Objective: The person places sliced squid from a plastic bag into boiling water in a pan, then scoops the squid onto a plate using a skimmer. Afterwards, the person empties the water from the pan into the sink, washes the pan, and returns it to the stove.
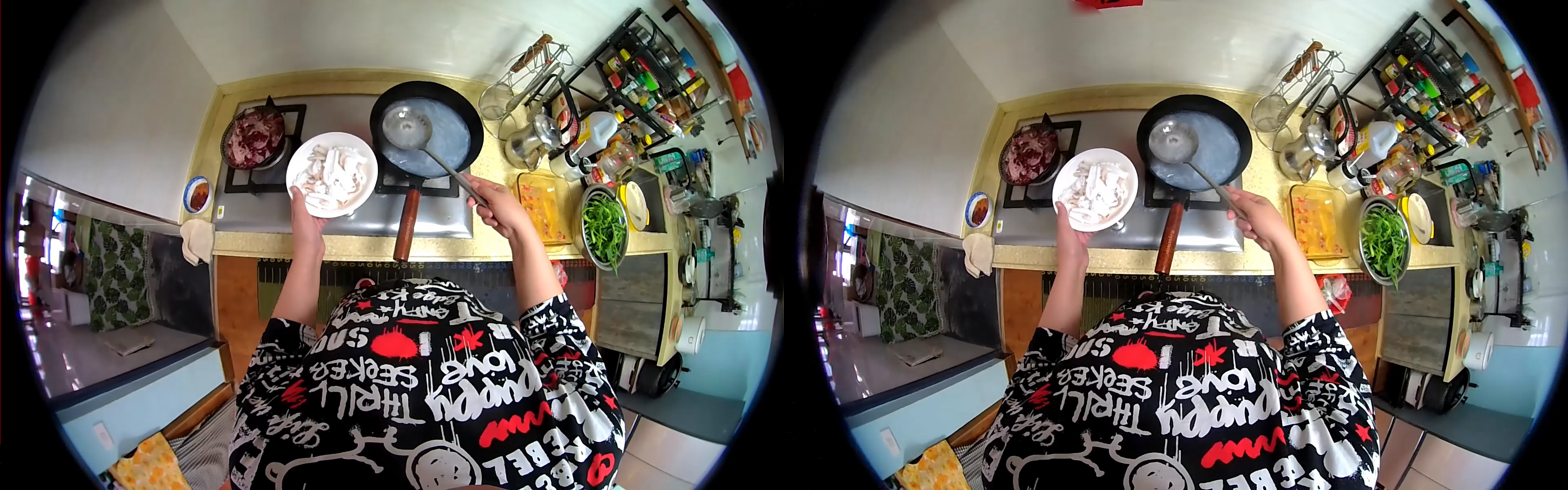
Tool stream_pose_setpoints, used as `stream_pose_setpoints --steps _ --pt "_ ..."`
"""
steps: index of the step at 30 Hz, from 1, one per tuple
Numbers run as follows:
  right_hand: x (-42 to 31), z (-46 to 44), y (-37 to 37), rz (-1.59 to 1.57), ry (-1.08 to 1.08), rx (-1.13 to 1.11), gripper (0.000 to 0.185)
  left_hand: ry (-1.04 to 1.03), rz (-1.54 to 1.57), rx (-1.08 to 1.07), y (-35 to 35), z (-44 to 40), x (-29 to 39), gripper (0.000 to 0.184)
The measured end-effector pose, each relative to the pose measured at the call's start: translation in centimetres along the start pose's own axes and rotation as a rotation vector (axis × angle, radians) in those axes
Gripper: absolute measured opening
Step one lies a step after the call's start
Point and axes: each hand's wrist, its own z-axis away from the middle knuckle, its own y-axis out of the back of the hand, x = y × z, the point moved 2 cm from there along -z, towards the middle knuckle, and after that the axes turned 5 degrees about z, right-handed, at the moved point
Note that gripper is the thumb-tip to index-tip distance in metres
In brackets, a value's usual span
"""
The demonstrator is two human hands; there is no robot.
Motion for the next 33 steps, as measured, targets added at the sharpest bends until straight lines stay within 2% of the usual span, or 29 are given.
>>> stream_pose_setpoints --steps 4,7,11,13,16,23,29,33 --pt "-2.0 2.8 -0.3 0.011 0.098 -0.008 0.041 0.004 -0.004 0.030 -0.2 -0.3 -0.4 0.066" --pt "-1.5 3.1 0.0 0.009 0.111 0.006 0.041 0.020 -0.019 0.016 0.0 -0.9 -1.1 0.067" --pt "0.5 2.3 0.4 0.072 0.024 0.063 0.041 0.017 -0.015 -0.002 0.2 -1.3 -1.8 0.066" --pt "0.4 2.8 0.2 0.048 0.078 0.062 0.042 0.031 0.009 -0.019 0.2 -1.3 -1.9 0.065" --pt "-1.0 4.3 -0.3 0.018 0.184 0.055 0.043 0.031 0.003 -0.023 0.0 -1.0 -1.5 0.065" --pt "-3.7 5.2 -0.2 0.058 0.164 0.130 0.044 -0.003 -0.051 -0.024 -0.2 -0.7 -0.5 0.069" --pt "-9.3 8.7 -1.0 0.113 0.332 0.135 0.045 0.003 -0.084 0.004 -0.4 -0.5 0.8 0.068" --pt "-8.5 8.2 -1.3 0.054 0.339 0.144 0.045 0.026 -0.079 -0.015 -0.2 -0.8 0.9 0.066"
